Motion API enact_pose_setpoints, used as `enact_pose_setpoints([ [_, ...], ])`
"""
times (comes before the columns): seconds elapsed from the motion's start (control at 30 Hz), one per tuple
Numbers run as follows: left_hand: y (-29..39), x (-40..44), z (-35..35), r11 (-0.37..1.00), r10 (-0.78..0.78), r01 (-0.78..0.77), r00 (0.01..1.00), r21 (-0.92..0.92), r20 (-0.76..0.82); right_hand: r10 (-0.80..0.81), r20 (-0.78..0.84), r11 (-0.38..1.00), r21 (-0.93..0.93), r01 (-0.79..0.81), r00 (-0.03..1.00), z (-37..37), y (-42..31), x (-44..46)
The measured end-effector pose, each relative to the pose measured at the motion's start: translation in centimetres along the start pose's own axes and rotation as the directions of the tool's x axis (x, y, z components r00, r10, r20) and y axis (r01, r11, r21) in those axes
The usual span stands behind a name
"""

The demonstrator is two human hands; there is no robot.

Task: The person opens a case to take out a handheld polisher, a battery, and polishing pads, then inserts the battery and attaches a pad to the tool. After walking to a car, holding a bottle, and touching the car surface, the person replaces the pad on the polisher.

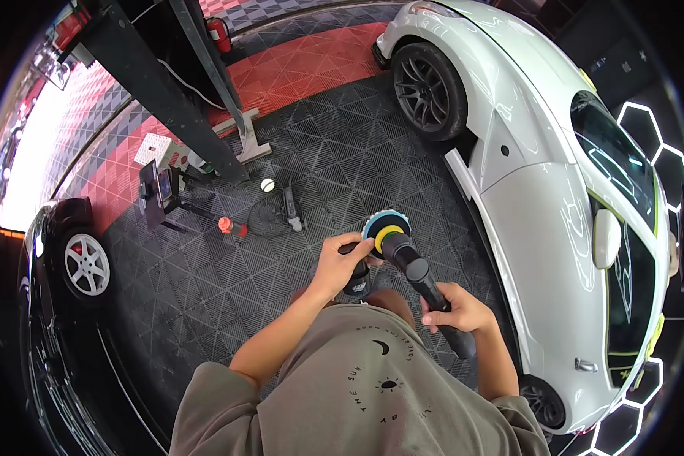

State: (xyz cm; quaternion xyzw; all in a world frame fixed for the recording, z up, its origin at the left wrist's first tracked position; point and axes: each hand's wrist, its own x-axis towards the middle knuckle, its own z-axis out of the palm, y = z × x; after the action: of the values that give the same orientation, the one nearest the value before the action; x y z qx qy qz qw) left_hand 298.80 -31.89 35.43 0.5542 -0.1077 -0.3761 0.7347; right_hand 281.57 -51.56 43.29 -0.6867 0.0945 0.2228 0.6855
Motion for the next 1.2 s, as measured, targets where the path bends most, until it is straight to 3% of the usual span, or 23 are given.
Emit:
enact_pose_setpoints([
  [0.23, 0.2, 2.9, 2.3, 0.992, 0.074, -0.079, 0.996, -0.095, -0.059, 0.011, 0.065, 0.999, -0.053, -0.008, 0.998, -5.4, -2.0, 1.4],
  [0.57, -0.1, 4.1, 3.2, 0.995, 0.099, -0.099, 0.994, 0.001, -0.045, 0.051, 0.132, 0.996, -0.082, -0.040, 0.990, -8.3, -1.8, 1.4],
  [0.73, 0.3, 3.9, 4.1, 0.989, 0.106, -0.113, 0.992, -0.095, -0.073, -0.027, 0.133, 0.994, -0.103, 0.041, 0.991, -8.5, -1.8, 1.2],
  [0.83, -0.5, 4.6, 3.1, 0.991, 0.130, -0.129, 0.991, -0.026, 0.015, -0.027, 0.127, 0.995, -0.096, 0.040, 0.992, -8.9, -1.5, 0.7],
  [0.97, 0.6, 5.0, 3.0, 0.999, 0.032, -0.029, 0.995, -0.031, 0.092, -0.022, 0.137, 0.996, -0.080, 0.034, 0.990, -8.8, -2.6, 0.6],
  [1.03, 0.9, 5.1, 3.6, 0.983, -0.021, 0.029, 0.999, -0.182, 0.046, -0.021, 0.124, 0.994, -0.101, 0.033, 0.992, -8.5, -2.6, 0.7],
  [1.2, 0.0, 6.0, 2.5, 0.992, -0.036, 0.054, 0.988, -0.115, 0.152, -0.055, 0.084, 0.995, -0.082, 0.062, 0.995, -8.5, -0.7, 0.7],
])
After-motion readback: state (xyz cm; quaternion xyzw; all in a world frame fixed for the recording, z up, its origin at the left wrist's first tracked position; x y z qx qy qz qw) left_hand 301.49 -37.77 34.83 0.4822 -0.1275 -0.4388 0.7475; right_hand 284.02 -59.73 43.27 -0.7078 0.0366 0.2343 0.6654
